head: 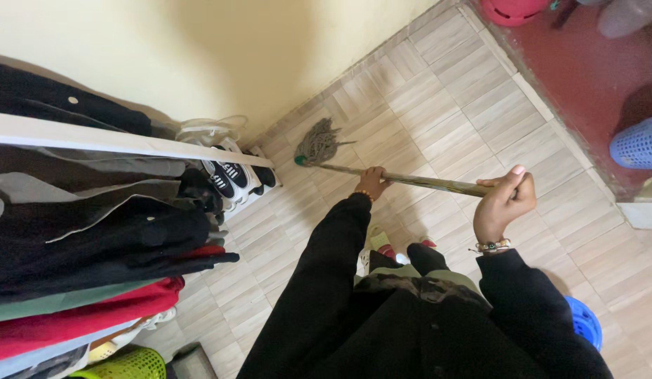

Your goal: The person mops the floor using a mop, frequently dipping the mop head into a blue bucket of water and wringing it out before continuing to mop various sections of the room.

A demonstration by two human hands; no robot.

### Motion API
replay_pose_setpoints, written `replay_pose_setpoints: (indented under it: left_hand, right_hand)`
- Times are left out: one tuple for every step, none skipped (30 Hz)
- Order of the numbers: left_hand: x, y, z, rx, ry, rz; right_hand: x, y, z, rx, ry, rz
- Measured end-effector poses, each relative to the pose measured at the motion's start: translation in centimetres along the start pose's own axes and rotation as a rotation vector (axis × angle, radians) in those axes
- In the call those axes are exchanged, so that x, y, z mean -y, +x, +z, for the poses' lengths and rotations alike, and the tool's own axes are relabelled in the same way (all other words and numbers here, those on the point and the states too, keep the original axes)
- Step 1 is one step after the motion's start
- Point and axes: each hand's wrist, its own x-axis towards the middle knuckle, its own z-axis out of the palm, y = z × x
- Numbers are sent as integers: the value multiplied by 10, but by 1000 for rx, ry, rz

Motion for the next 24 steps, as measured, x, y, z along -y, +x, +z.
replay_pose_setpoints:
  left_hand:
    - [5,-2,-3,-29,-13,35]
    - [8,-6,-6,-33,-14,26]
    - [11,-9,-10,-61,-28,17]
    - [12,-12,-15,-89,-41,8]
    - [9,-13,-19,-96,-43,6]
    - [7,-15,-23,-156,-38,38]
    - [6,-17,-25,-214,-34,67]
    - [5,-18,-25,-219,-36,62]
    - [6,-19,-24,-253,-30,61]
    - [7,-20,-21,-287,-23,60]
    - [9,-20,-17,-292,-24,55]
    - [11,-19,-12,-303,-53,19]
    - [12,-18,-8,-312,-83,-19]
    - [12,-17,-4,-316,-84,-24]
    - [11,-15,-2,-386,-90,-1]
    - [9,-13,0,-456,-95,23]
    - [7,-12,0,-463,-94,16]
    - [4,-10,1,-492,-136,1]
    - [1,-6,0,-523,-177,-12]
    - [-1,-5,0,-531,-177,-17]
    - [-5,-3,1,-579,-196,-61]
    - [-9,1,1,-627,-215,-106]
    - [-13,6,0,-639,-217,-106]
    - [-16,12,-2,-708,-208,-100]
  right_hand:
    - [1,-2,5,9,2,3]
    - [2,-3,10,18,35,30]
    - [3,-6,16,24,67,55]
    - [5,-10,20,30,68,57]
    - [7,-9,23,57,46,23]
    - [9,-8,26,83,23,-11]
    - [11,-8,29,90,25,-12]
    - [12,-7,32,102,40,-5]
    - [13,-6,33,113,53,5]
    - [14,-5,34,119,53,6]
    - [14,-2,35,132,61,12]
    - [14,1,37,145,70,18]
    - [14,6,38,152,71,18]
    - [13,12,41,162,82,19]
    - [13,19,44,172,94,19]
    - [13,27,48,180,97,19]
    - [14,36,52,212,109,12]
    - [15,44,57,244,121,6]
    - [17,52,63,253,125,4]
    - [21,58,70,297,154,-17]
    - [24,63,77,340,181,-42]
    - [29,67,84,348,184,-48]
    - [34,70,93,364,274,6]
    - [39,73,102,380,363,62]
